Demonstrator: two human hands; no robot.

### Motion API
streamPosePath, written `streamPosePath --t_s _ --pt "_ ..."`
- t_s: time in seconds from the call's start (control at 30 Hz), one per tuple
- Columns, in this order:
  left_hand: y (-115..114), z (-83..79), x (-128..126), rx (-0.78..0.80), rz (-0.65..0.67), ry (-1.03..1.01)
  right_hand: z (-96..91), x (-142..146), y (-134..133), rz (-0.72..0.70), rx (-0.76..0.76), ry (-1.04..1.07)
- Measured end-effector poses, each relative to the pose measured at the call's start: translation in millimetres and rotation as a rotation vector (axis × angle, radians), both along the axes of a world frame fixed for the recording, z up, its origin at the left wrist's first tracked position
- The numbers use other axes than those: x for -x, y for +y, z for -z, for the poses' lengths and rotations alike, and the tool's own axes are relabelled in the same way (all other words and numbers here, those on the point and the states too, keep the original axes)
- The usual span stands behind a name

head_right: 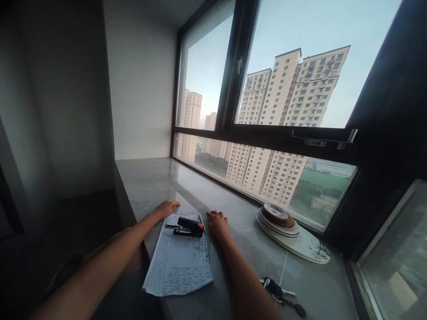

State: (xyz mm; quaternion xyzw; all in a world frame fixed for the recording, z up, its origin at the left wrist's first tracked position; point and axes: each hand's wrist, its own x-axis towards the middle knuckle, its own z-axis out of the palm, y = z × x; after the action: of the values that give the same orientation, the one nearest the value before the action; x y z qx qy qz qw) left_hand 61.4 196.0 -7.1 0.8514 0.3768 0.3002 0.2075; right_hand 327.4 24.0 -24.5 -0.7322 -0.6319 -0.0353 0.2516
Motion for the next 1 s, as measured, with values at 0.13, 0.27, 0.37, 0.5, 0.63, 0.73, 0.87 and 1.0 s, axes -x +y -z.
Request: streamPosePath --t_s 0.13,0.27,0.37,0.5,0.63,0.73,0.87,1.0 --pt "-3.7 0.8 16.8 -0.017 -0.043 -0.100 1.8 2.3 0.8 0.006 0.019 -0.025" --pt "-20.8 -0.5 34.1 -0.027 -0.141 -0.311 -6.2 5.9 -2.7 0.004 -0.112 0.025" --pt "-44.7 2.0 45.3 -0.025 -0.193 -0.492 -19.9 17.4 -7.2 -0.115 -0.331 0.139" --pt "-79.6 10.7 51.8 0.053 -0.197 -0.794 -36.8 46.5 -14.9 -0.542 -0.370 0.302" --pt "-101.3 16.0 50.9 0.246 -0.079 -0.940 -34.2 73.5 -20.2 -0.686 -0.196 0.218" --pt "-111.6 15.5 49.2 0.237 -0.008 -0.883 -25.0 81.3 -21.5 -0.624 -0.171 0.160" --pt "-123.5 11.5 45.0 0.056 0.079 -0.680 -19.4 80.9 -22.4 -0.623 -0.180 0.130" --pt "-128.7 8.9 41.4 -0.098 0.021 -0.413 -20.4 80.7 -24.1 -0.632 -0.187 0.112"
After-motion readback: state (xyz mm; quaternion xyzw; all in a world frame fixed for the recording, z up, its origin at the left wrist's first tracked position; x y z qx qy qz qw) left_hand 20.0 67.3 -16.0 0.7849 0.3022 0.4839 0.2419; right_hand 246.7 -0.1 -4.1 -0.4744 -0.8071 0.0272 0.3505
